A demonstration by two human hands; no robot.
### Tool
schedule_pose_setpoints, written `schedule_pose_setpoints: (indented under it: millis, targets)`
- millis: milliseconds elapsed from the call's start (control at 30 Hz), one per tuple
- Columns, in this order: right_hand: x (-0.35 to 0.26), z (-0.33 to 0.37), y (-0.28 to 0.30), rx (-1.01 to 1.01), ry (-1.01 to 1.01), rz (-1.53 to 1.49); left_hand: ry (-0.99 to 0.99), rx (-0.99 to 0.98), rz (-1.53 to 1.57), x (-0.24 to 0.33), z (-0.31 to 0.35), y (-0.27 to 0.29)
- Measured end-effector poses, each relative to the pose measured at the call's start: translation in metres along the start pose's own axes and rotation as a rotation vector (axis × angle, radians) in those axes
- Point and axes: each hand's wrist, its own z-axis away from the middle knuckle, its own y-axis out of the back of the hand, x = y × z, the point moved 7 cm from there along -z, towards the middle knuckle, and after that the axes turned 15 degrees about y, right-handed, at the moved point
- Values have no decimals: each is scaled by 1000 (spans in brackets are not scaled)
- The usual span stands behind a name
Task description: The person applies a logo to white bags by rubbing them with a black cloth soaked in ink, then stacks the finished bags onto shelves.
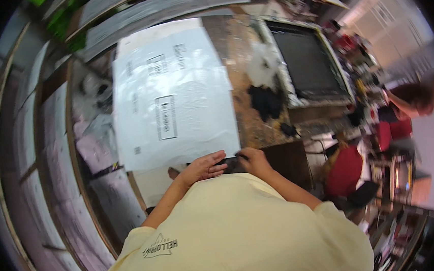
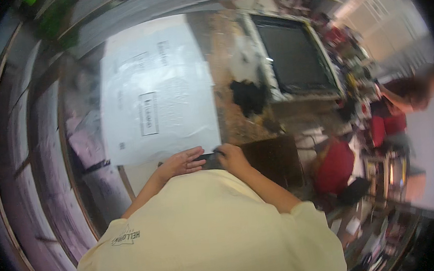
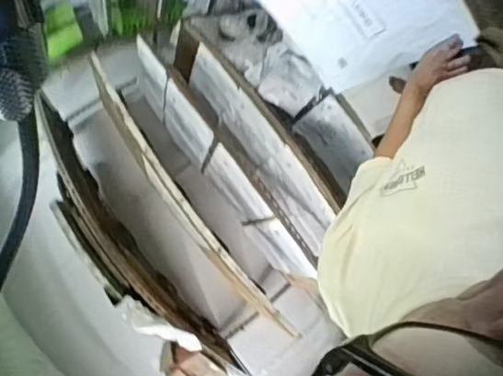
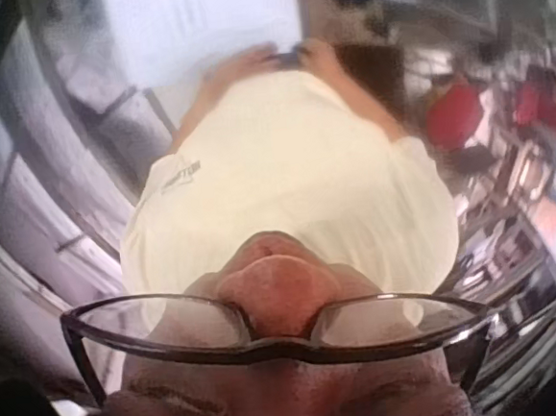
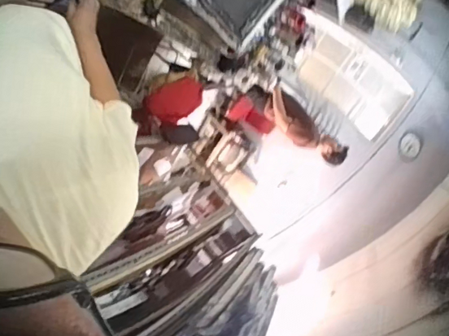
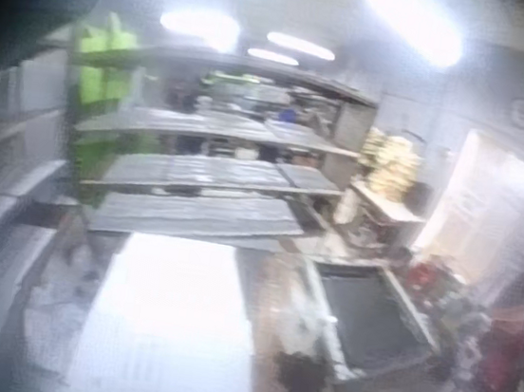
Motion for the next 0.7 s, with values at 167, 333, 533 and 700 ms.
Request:
schedule_pose_setpoints:
  millis: [167, 333, 533, 700]
  targets:
    - [7, 25, 16, -378, -18, 425, -348, 769, -259, 12, 71, 82]
    - [36, -9, 22, -205, -88, 357, -716, 1528, -87, -1, 182, 183]
    - [77, -75, -26, 123, -228, 238, -664, 1792, 299, -29, 218, 246]
    - [66, -92, -46, 203, -257, 504, -761, 1581, 349, -24, 206, 266]
